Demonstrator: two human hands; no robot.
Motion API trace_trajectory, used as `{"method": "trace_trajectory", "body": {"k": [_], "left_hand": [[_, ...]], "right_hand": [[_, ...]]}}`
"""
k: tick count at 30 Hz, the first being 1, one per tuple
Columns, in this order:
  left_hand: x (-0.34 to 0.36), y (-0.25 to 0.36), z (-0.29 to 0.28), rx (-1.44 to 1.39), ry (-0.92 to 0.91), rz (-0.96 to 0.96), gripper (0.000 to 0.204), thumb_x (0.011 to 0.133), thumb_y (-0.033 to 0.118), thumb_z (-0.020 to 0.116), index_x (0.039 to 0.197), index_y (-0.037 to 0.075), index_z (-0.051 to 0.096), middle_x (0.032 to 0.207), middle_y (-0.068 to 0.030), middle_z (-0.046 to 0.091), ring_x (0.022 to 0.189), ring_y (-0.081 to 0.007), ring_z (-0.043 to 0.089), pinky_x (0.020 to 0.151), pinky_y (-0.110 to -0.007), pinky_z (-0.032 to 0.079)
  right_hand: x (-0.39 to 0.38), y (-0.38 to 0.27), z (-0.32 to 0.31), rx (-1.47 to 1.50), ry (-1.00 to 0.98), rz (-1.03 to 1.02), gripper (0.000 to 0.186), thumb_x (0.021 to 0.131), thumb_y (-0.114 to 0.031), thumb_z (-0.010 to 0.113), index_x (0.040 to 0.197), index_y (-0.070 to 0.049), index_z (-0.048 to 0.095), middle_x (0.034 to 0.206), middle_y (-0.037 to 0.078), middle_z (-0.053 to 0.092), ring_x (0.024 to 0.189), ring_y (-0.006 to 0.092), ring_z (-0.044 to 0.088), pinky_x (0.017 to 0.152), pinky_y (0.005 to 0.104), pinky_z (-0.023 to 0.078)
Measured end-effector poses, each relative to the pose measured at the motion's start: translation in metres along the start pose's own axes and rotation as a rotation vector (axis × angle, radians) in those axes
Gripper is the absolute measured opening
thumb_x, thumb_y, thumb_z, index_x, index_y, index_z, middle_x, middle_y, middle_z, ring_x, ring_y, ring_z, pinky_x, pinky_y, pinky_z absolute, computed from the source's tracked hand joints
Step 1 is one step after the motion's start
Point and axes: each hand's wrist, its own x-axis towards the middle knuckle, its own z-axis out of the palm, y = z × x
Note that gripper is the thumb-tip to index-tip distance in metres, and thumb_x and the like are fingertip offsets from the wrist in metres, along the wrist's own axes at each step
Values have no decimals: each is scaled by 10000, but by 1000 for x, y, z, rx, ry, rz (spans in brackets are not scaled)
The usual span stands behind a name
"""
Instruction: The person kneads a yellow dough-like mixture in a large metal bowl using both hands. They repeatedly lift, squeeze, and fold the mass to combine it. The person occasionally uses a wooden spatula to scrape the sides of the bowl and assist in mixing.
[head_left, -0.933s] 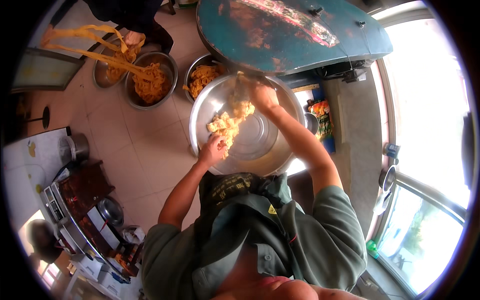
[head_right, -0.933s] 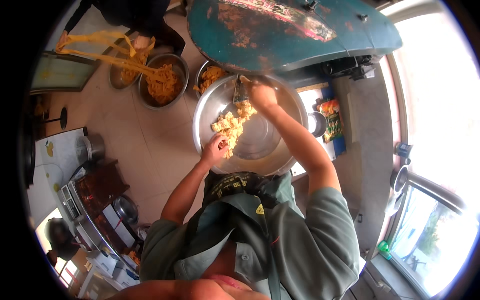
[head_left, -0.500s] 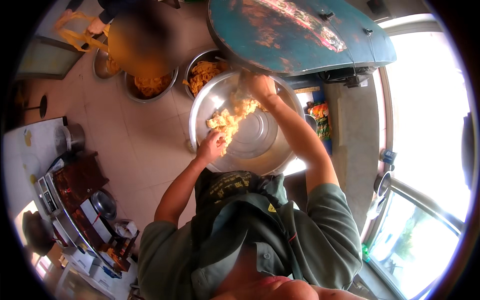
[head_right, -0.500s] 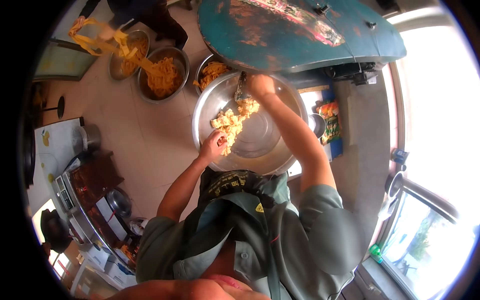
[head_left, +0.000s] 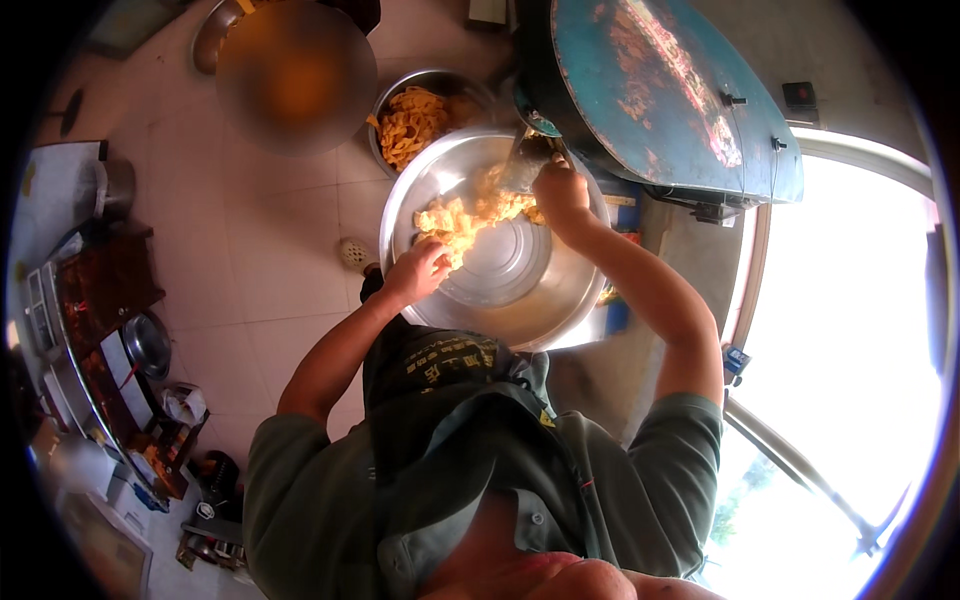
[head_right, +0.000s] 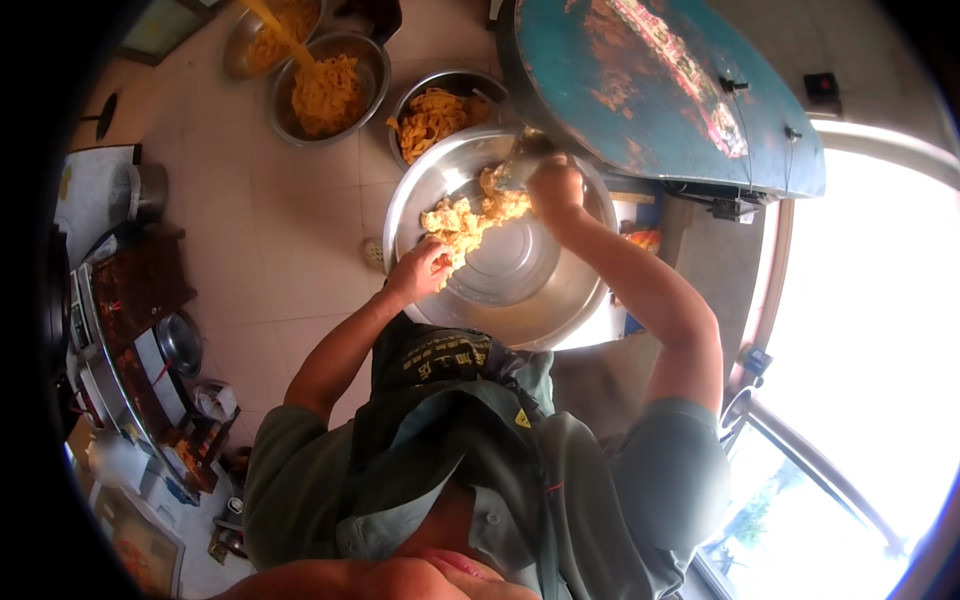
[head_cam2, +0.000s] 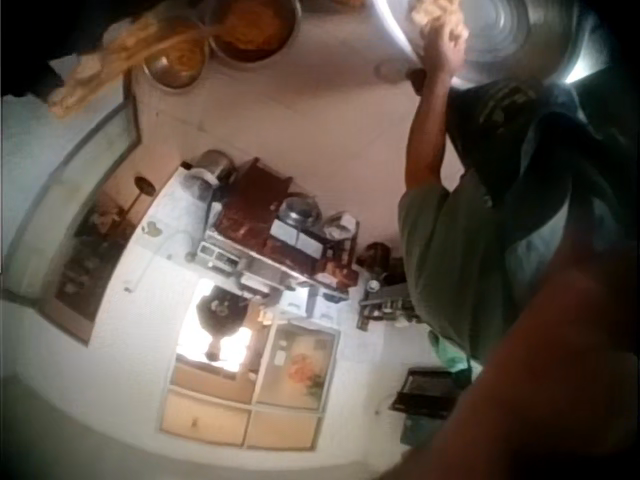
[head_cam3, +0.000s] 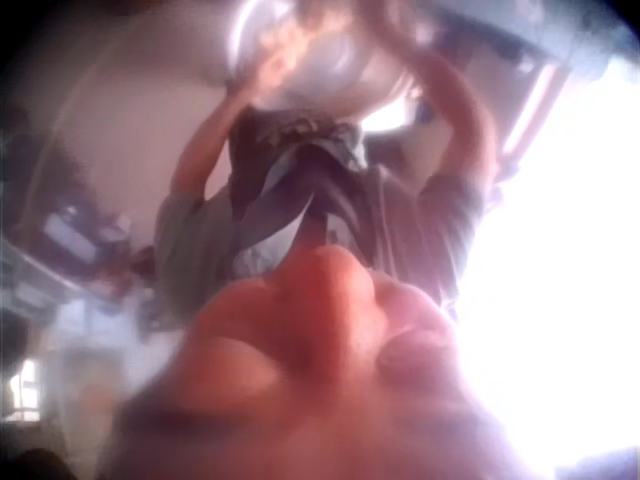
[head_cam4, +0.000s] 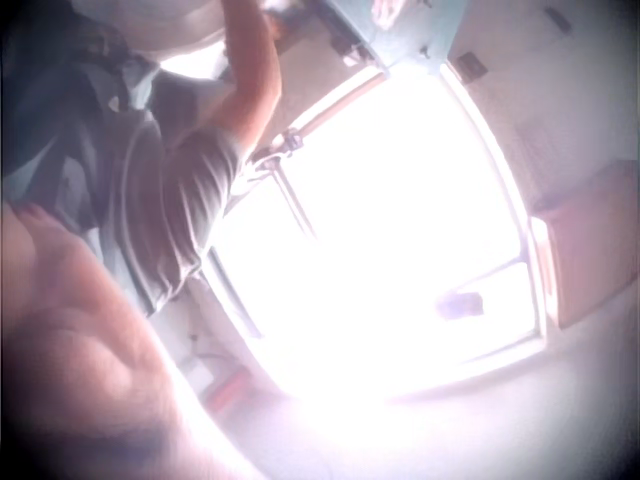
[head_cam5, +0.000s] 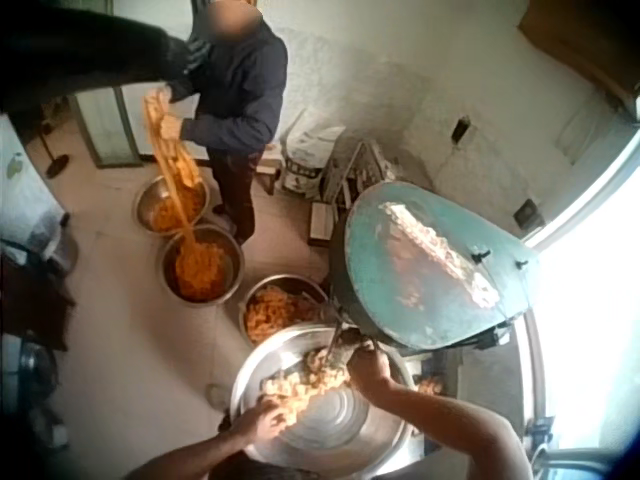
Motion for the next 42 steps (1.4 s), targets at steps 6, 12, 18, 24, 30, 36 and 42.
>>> {"method": "trace_trajectory", "body": {"k": [6,12,18,24,30,36,42], "left_hand": [[1,-7,0,-17,-10,12,252,864,91,724,1078,57,596,1053,-144,634,990,-373,637,820,-449,536],[-3,-5,-1,22,38,42,248,861,80,725,1071,65,595,1046,-135,632,975,-363,643,815,-440,540],[-5,-8,0,-12,-2,20,269,850,77,737,1084,71,604,1048,-124,636,966,-352,649,808,-436,545],[0,-1,-1,-43,9,-15,261,844,62,741,1069,65,608,1051,-117,638,964,-339,656,794,-426,554],[1,-6,3,-8,25,-15,261,839,54,745,1067,63,617,1062,-108,638,949,-325,664,789,-409,562],[7,0,14,-49,68,7,286,817,20,749,1070,57,621,1072,-90,642,928,-303,674,786,-385,562],[28,52,11,73,112,219,296,809,-23,739,1051,82,605,1077,-99,638,973,-304,668,797,-388,567]], "right_hand": [[45,-2,28,109,201,72,56,826,-124,643,819,-123,698,796,65,698,690,207,711,515,338,567],[7,10,39,25,12,77,463,874,-122,596,1329,-41,627,832,59,700,735,200,721,516,350,562],[26,13,16,458,-25,126,492,925,-114,552,1408,-22,529,1132,170,688,892,331,734,664,431,615],[0,10,6,609,85,113,510,951,-52,495,1446,-171,510,1349,195,595,1029,355,703,731,459,618],[0,10,14,527,417,82,422,968,-137,520,1390,-144,536,985,193,723,781,353,731,622,470,594],[16,16,33,610,5,230,464,959,-121,517,1421,-168,529,1074,196,719,854,357,730,709,484,598],[-2,10,15,615,294,108,468,979,-99,472,1440,-159,531,1216,206,674,991,331,721,778,471,602]]}}
